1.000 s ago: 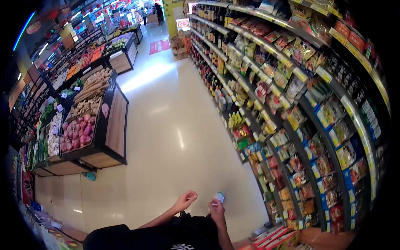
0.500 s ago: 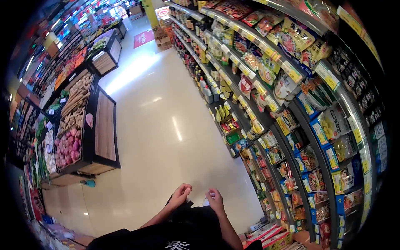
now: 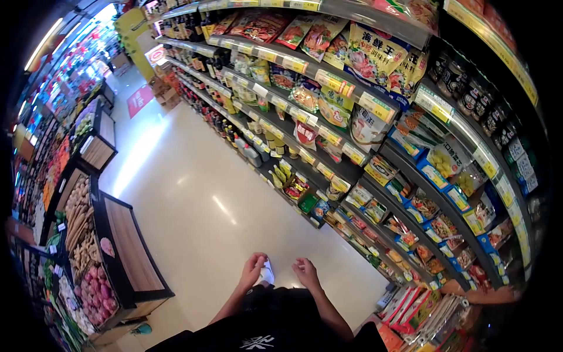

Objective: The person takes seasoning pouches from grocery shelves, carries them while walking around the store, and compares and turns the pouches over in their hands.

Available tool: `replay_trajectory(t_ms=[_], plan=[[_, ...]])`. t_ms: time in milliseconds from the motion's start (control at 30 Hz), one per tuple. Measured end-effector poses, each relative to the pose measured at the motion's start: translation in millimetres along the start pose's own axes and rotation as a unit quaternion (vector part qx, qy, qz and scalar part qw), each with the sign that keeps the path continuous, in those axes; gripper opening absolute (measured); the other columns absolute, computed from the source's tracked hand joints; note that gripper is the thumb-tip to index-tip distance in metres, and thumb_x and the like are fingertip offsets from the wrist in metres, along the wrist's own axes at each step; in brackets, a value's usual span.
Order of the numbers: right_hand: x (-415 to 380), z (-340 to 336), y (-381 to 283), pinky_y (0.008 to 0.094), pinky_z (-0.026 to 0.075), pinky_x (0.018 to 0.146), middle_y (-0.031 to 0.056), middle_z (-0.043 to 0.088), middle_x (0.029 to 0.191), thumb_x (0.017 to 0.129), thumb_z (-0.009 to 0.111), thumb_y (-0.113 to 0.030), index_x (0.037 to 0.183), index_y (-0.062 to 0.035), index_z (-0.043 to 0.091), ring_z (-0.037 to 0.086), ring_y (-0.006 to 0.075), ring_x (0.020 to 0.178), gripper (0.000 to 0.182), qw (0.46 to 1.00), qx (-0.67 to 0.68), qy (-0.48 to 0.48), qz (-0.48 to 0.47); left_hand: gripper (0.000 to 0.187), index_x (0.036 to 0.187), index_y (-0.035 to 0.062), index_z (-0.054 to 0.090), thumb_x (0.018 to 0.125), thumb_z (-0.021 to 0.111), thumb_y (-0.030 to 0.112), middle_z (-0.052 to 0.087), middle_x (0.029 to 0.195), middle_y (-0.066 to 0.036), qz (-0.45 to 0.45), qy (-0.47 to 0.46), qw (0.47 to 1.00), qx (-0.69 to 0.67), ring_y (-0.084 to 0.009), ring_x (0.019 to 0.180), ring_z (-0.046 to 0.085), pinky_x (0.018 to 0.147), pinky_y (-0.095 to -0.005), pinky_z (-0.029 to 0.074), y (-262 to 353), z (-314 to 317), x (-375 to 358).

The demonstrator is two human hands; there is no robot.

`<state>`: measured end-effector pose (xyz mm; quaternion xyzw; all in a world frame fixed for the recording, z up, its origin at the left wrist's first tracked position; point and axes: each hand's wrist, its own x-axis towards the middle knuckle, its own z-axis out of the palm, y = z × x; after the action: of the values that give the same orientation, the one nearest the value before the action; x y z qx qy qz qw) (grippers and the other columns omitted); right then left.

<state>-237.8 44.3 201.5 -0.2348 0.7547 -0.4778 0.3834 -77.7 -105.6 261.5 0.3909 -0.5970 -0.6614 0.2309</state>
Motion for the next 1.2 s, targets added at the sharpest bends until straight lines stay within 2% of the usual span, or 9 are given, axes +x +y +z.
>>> replay_trajectory(t_ms=[167,200,333,400,667,800,967,1100,1200], plan=[[35,49,-28,0.0304,0.051,0.073,0.0121,0.061,0.102,0.084,0.067,-0.023,0.113,-0.0023,0.056,0.062,0.0192,0.084,0.037,0.997,-0.031,0.043,-0.057,0.024,0.101,0.0023,0.058,0.095,0.053,0.025,0.060,0.088,-0.003,-0.006,-0.022,1.000,0.000,-0.0100,0.080,0.053,0.073,-0.0253,0.044,13,-62,48],[41,58,-37,0.0306,0.051,0.074,0.0141,0.060,0.105,0.084,0.068,-0.023,0.113,-0.0019,0.055,0.062,0.0201,0.086,0.038,0.997,-0.034,0.045,-0.054,0.027,0.103,0.0060,0.056,0.097,0.049,0.031,0.059,0.098,-0.004,-0.020,-0.061,0.997,0.032,-0.0131,0.095,0.056,0.080,-0.0298,0.047,8,-79,59],[58,95,-57,0.0311,0.052,0.070,0.0151,0.058,0.102,0.083,0.068,-0.021,0.114,-0.0011,0.054,0.063,0.0213,0.080,0.039,0.991,-0.068,0.059,-0.099,0.028,0.104,0.0057,0.056,0.096,0.050,0.032,0.059,0.097,-0.003,-0.029,-0.080,0.996,0.035,-0.0123,0.094,0.055,0.080,-0.0288,0.046,-4,-122,96],[57,108,-66,0.0308,0.052,0.067,0.0142,0.055,0.102,0.082,0.068,-0.019,0.113,-0.0018,0.053,0.063,0.0205,0.075,0.039,0.982,-0.127,0.069,-0.119,0.033,0.106,0.0048,0.056,0.095,0.052,0.036,0.059,0.098,-0.004,-0.055,-0.095,0.992,0.056,-0.0127,0.094,0.055,0.081,-0.0293,0.046,-1,-134,108],[64,133,-35,0.0319,0.053,0.070,0.0158,0.058,0.104,0.080,0.070,-0.014,0.107,-0.0017,0.053,0.063,0.0229,0.081,0.035,0.988,-0.088,0.072,-0.101,0.038,0.107,0.0037,0.056,0.093,0.055,0.039,0.059,0.099,-0.005,-0.086,-0.147,0.983,0.070,-0.0140,0.093,0.055,0.080,-0.0305,0.046,0,-138,147],[83,118,-34,0.0335,0.051,0.077,0.0143,0.061,0.101,0.081,0.066,-0.018,0.114,-0.0021,0.054,0.062,0.0227,0.087,0.038,0.996,-0.069,0.051,0.003,0.039,0.107,0.0036,0.056,0.092,0.056,0.039,0.060,0.099,-0.005,-0.098,-0.161,0.979,0.078,-0.0144,0.092,0.056,0.079,-0.0305,0.046,-5,-120,165],[139,93,-46,0.0323,0.049,0.077,0.0129,0.061,0.101,0.081,0.069,-0.021,0.116,-0.0018,0.055,0.061,0.0218,0.087,0.042,0.998,-0.034,0.056,0.014,0.035,0.105,0.0031,0.058,0.091,0.060,0.035,0.063,0.098,-0.008,-0.073,-0.190,0.974,0.099,-0.0195,0.095,0.060,0.081,-0.0325,0.048,2,-90,209],[206,30,-44,0.0280,0.048,0.072,0.0048,0.058,0.094,0.085,0.068,-0.020,0.116,-0.0055,0.054,0.057,0.0129,0.080,0.037,0.991,0.034,0.127,-0.006,0.036,0.106,0.0018,0.057,0.091,0.058,0.035,0.062,0.096,-0.007,-0.029,-0.225,0.966,0.120,-0.0178,0.092,0.059,0.079,-0.0308,0.047,29,-58,254],[263,-32,-46,0.0265,0.047,0.077,0.0033,0.059,0.095,0.085,0.068,-0.021,0.118,-0.0043,0.053,0.056,0.0118,0.086,0.039,0.978,0.070,0.173,-0.089,0.033,0.109,0.0035,0.057,0.092,0.057,0.032,0.060,0.092,-0.002,0.001,-0.259,0.955,0.144,-0.0118,0.086,0.056,0.074,-0.0263,0.046,41,-26,289]])
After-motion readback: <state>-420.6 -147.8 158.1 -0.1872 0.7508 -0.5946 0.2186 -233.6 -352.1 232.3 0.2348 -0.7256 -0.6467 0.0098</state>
